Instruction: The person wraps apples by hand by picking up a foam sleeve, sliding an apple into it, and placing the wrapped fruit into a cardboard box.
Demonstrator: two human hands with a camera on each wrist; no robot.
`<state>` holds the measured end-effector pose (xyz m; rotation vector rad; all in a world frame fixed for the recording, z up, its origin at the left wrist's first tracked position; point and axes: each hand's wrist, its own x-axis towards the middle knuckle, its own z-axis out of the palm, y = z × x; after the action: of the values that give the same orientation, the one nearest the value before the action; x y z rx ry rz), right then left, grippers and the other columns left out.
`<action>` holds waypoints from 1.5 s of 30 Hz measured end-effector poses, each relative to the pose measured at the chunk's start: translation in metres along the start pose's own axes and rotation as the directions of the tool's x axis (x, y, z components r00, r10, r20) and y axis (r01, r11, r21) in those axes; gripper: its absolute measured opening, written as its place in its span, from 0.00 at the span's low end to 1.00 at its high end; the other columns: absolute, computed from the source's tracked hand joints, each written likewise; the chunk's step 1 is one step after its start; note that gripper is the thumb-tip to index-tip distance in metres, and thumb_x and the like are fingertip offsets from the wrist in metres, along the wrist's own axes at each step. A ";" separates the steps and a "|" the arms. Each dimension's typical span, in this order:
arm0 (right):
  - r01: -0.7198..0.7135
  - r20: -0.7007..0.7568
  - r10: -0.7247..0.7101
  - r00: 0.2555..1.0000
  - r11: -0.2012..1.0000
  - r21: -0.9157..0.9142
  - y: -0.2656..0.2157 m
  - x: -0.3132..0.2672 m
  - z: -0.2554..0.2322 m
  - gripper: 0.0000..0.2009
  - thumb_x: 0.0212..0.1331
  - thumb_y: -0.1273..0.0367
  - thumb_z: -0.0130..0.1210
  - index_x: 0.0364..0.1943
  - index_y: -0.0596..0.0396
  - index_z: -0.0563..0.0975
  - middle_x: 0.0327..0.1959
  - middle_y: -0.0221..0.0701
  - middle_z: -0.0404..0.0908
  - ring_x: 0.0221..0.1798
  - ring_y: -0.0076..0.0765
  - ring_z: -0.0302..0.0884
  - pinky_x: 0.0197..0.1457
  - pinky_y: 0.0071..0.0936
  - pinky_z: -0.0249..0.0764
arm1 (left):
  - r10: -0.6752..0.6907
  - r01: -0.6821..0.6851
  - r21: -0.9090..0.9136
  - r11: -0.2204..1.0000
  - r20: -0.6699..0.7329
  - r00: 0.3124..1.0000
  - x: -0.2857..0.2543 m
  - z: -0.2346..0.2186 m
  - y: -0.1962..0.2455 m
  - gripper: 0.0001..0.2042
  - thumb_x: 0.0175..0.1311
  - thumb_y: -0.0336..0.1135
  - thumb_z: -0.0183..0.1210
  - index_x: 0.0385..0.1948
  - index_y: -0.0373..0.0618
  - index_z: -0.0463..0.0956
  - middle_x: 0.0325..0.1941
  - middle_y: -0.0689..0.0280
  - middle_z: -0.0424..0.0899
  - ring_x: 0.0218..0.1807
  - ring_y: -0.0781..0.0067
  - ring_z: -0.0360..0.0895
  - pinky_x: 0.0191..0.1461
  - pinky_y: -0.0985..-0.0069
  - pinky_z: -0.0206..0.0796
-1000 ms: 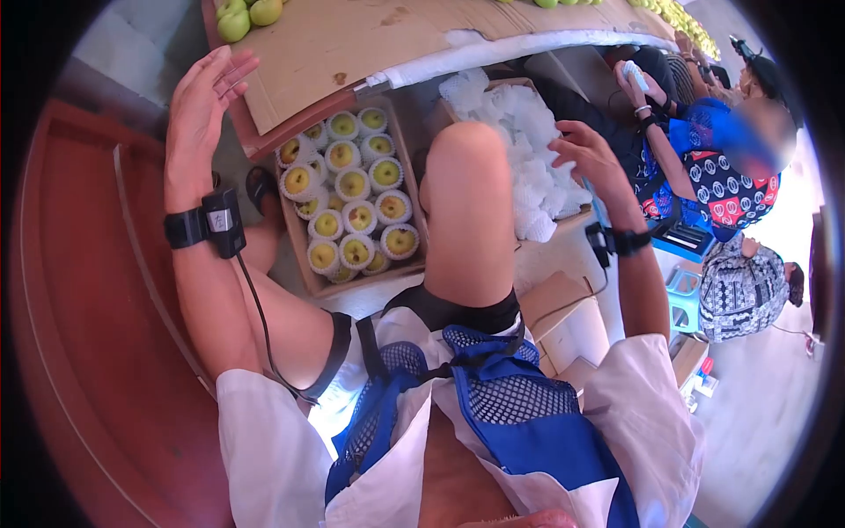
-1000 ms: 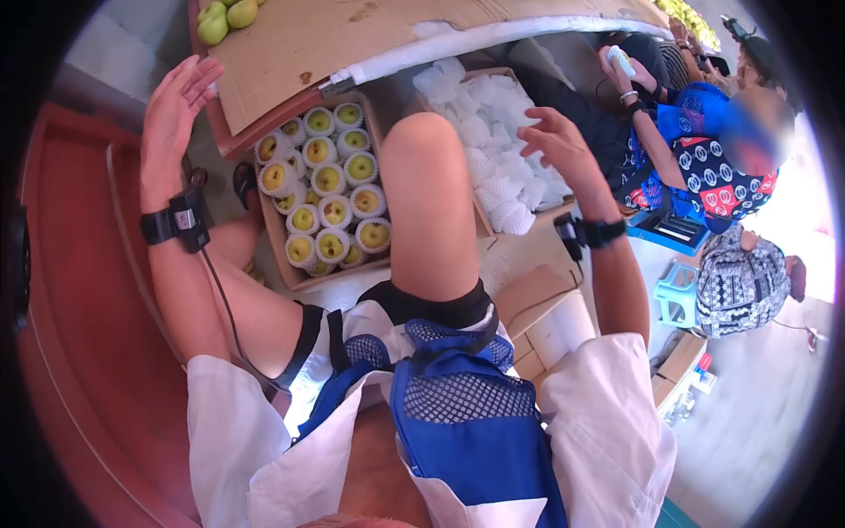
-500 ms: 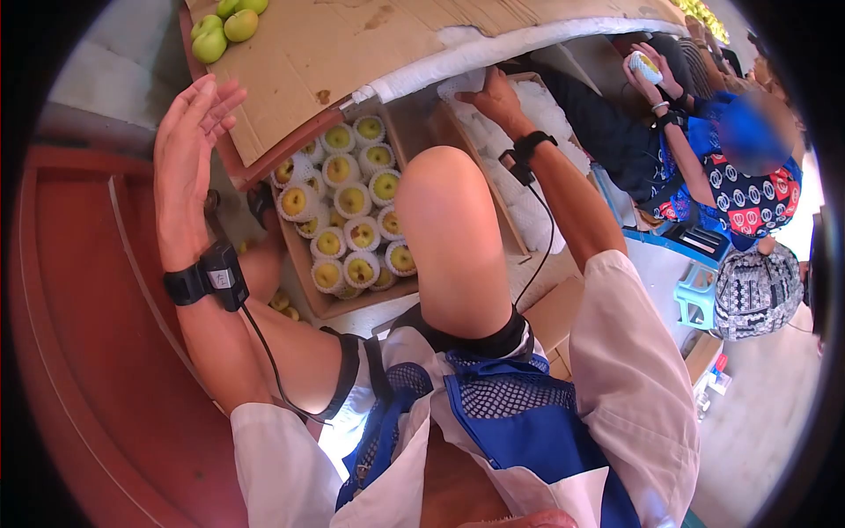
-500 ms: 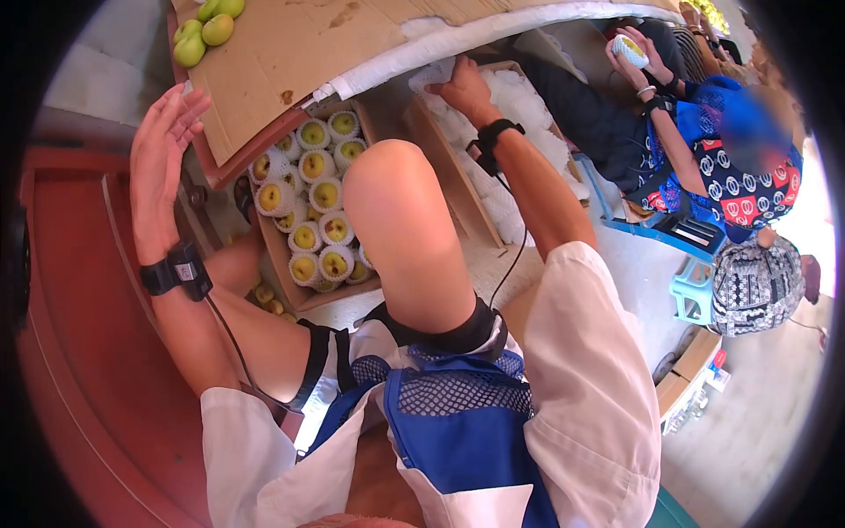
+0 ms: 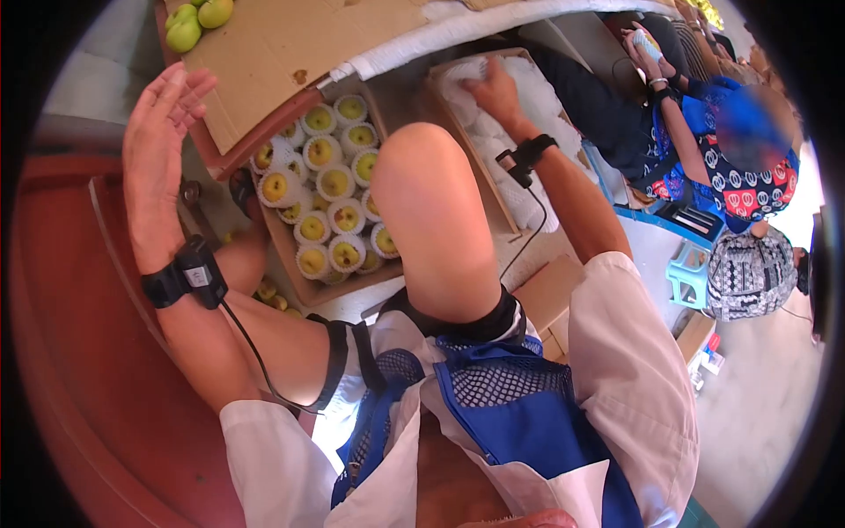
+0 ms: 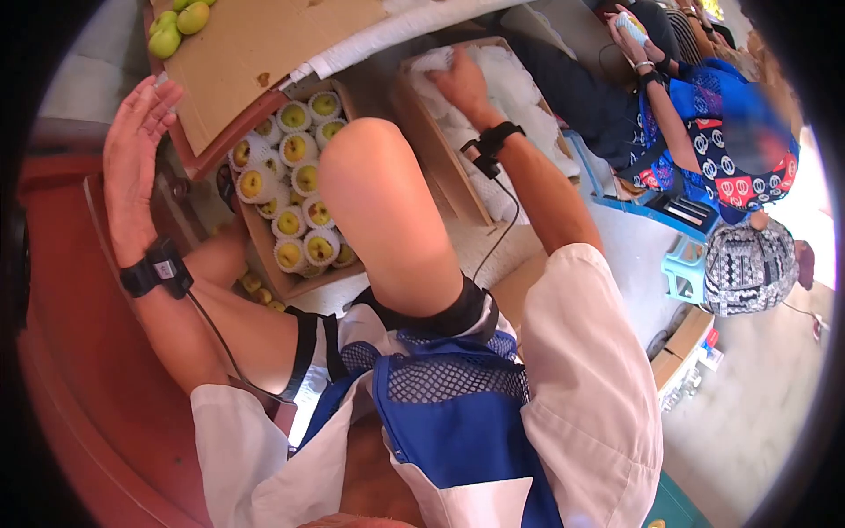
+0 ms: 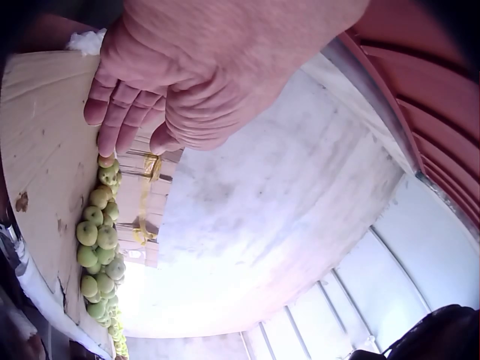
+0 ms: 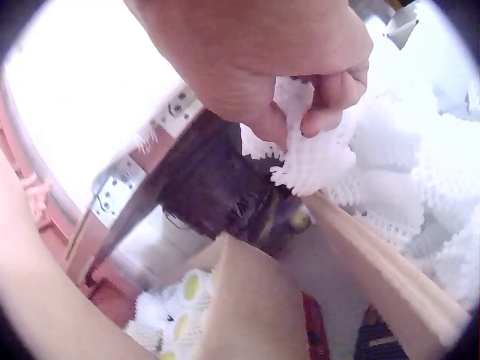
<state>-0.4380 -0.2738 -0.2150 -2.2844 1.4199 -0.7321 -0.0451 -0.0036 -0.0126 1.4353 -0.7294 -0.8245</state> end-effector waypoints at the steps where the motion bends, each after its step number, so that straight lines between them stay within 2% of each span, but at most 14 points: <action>1: -0.160 0.147 0.137 0.980 0.975 0.157 0.004 0.000 -0.018 0.28 0.53 0.57 0.68 0.54 0.63 0.77 0.38 0.42 0.87 0.40 0.45 0.85 0.45 0.41 0.79 | -0.006 0.006 0.001 1.000 0.007 1.000 0.000 -0.001 0.001 0.22 0.77 0.41 0.56 0.65 0.36 0.68 0.60 0.56 0.81 0.63 0.68 0.79 0.61 0.75 0.67; 4: -0.382 0.412 0.217 0.885 0.844 0.376 0.006 -0.006 -0.090 0.21 0.57 0.58 0.69 0.48 0.58 0.83 0.30 0.27 0.84 0.26 0.20 0.75 0.29 0.21 0.69 | -0.019 0.019 0.009 1.000 0.018 1.000 0.000 -0.002 0.002 0.23 0.78 0.39 0.53 0.67 0.35 0.66 0.64 0.56 0.79 0.66 0.67 0.76 0.64 0.75 0.66; 8: -0.487 0.419 0.323 0.849 0.786 0.381 0.027 -0.025 -0.155 0.16 0.62 0.58 0.67 0.46 0.53 0.84 0.27 0.16 0.78 0.21 0.12 0.61 0.25 0.16 0.54 | -0.020 0.020 0.004 1.000 0.023 1.000 -0.002 -0.001 0.003 0.23 0.78 0.39 0.53 0.68 0.34 0.65 0.65 0.55 0.78 0.68 0.67 0.75 0.67 0.74 0.64; 11: -0.561 0.455 0.415 0.788 0.789 0.252 0.055 -0.035 -0.190 0.17 0.62 0.59 0.66 0.48 0.56 0.83 0.31 0.20 0.82 0.25 0.13 0.69 0.27 0.16 0.60 | -0.023 0.023 0.007 1.000 0.017 1.000 0.000 -0.001 0.003 0.23 0.78 0.39 0.53 0.68 0.35 0.66 0.65 0.55 0.78 0.68 0.66 0.75 0.67 0.74 0.64; 14: -0.471 0.358 0.342 0.869 0.793 0.387 0.062 -0.064 -0.193 0.18 0.62 0.60 0.66 0.50 0.59 0.83 0.34 0.23 0.85 0.31 0.18 0.79 0.34 0.18 0.72 | -0.021 0.021 0.013 1.000 0.018 1.000 0.001 -0.001 0.002 0.23 0.78 0.39 0.53 0.68 0.35 0.66 0.65 0.56 0.78 0.68 0.67 0.75 0.67 0.74 0.64; 15: -0.562 0.464 0.421 0.779 0.797 0.220 0.060 -0.070 -0.205 0.21 0.61 0.59 0.66 0.54 0.58 0.82 0.52 0.38 0.85 0.53 0.33 0.83 0.57 0.27 0.76 | -0.021 0.021 0.014 1.000 0.020 1.000 0.002 -0.002 0.001 0.23 0.78 0.39 0.53 0.68 0.35 0.66 0.65 0.56 0.78 0.68 0.67 0.76 0.67 0.74 0.64; 18: -0.298 0.318 0.322 0.892 0.947 -0.123 0.088 -0.093 -0.192 0.23 0.59 0.58 0.65 0.57 0.52 0.83 0.68 0.47 0.72 0.71 0.42 0.70 0.72 0.33 0.65 | -0.024 0.024 0.010 1.000 0.028 0.999 0.004 -0.004 -0.002 0.23 0.78 0.39 0.54 0.68 0.35 0.66 0.65 0.56 0.79 0.68 0.67 0.76 0.67 0.74 0.64; 19: -0.364 0.379 0.367 0.850 0.928 -0.082 0.085 -0.099 -0.190 0.24 0.59 0.57 0.64 0.59 0.46 0.82 0.77 0.47 0.59 0.81 0.44 0.50 0.78 0.36 0.54 | -0.025 0.025 0.010 1.000 0.030 0.999 0.005 -0.005 -0.002 0.23 0.78 0.39 0.54 0.68 0.35 0.66 0.65 0.56 0.79 0.67 0.67 0.76 0.66 0.74 0.64; 22: -0.456 0.336 0.397 0.854 0.882 0.117 0.075 -0.112 -0.187 0.28 0.53 0.52 0.67 0.56 0.52 0.83 0.78 0.50 0.57 0.81 0.47 0.52 0.78 0.35 0.56 | -0.027 0.027 0.001 1.000 0.037 0.999 0.007 -0.008 -0.006 0.23 0.78 0.40 0.54 0.68 0.36 0.66 0.65 0.56 0.79 0.68 0.67 0.76 0.66 0.74 0.65; 25: -0.498 0.623 0.233 0.747 0.816 0.292 0.075 -0.105 -0.185 0.27 0.54 0.53 0.66 0.56 0.52 0.83 0.76 0.46 0.63 0.80 0.46 0.52 0.79 0.35 0.54 | -0.023 0.022 0.031 0.999 0.026 0.999 0.005 -0.003 -0.003 0.23 0.78 0.40 0.54 0.67 0.35 0.67 0.65 0.56 0.79 0.68 0.67 0.75 0.65 0.75 0.64; 28: -0.308 0.335 0.257 0.906 0.945 0.109 0.074 -0.114 -0.173 0.24 0.55 0.56 0.66 0.55 0.53 0.84 0.71 0.44 0.70 0.76 0.45 0.61 0.77 0.34 0.58 | -0.019 0.018 0.033 0.999 0.010 1.000 0.000 0.005 0.001 0.23 0.77 0.40 0.55 0.66 0.35 0.69 0.65 0.56 0.79 0.68 0.67 0.76 0.65 0.75 0.64; 34: -0.240 0.183 0.210 0.960 0.958 0.158 0.040 -0.101 -0.185 0.22 0.58 0.61 0.66 0.55 0.54 0.83 0.62 0.41 0.78 0.67 0.39 0.72 0.69 0.32 0.68 | 0.008 -0.009 0.022 1.000 0.051 0.999 0.004 0.004 0.000 0.23 0.74 0.43 0.60 0.63 0.36 0.71 0.59 0.58 0.83 0.64 0.68 0.79 0.62 0.75 0.65; 41: -0.476 0.373 0.300 0.878 0.478 0.738 -0.007 -0.084 -0.197 0.23 0.74 0.60 0.54 0.65 0.62 0.73 0.55 0.34 0.83 0.54 0.33 0.83 0.56 0.29 0.77 | -0.013 0.013 0.009 1.000 0.091 0.996 0.002 0.015 0.000 0.19 0.75 0.42 0.58 0.60 0.41 0.75 0.56 0.64 0.84 0.62 0.72 0.80 0.60 0.77 0.64; 45: -0.422 0.430 0.017 0.903 0.230 0.877 -0.083 -0.059 -0.197 0.23 0.75 0.60 0.53 0.64 0.61 0.71 0.56 0.37 0.83 0.57 0.38 0.83 0.59 0.36 0.78 | 0.104 -0.124 0.066 0.990 0.254 0.961 -0.010 0.054 0.005 0.16 0.75 0.41 0.57 0.58 0.43 0.77 0.53 0.65 0.84 0.58 0.72 0.82 0.58 0.77 0.67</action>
<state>-0.5169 -0.1894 -0.0259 -1.0592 0.6879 -0.7454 -0.0959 -0.0244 -0.0062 1.3602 -1.0394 -0.9042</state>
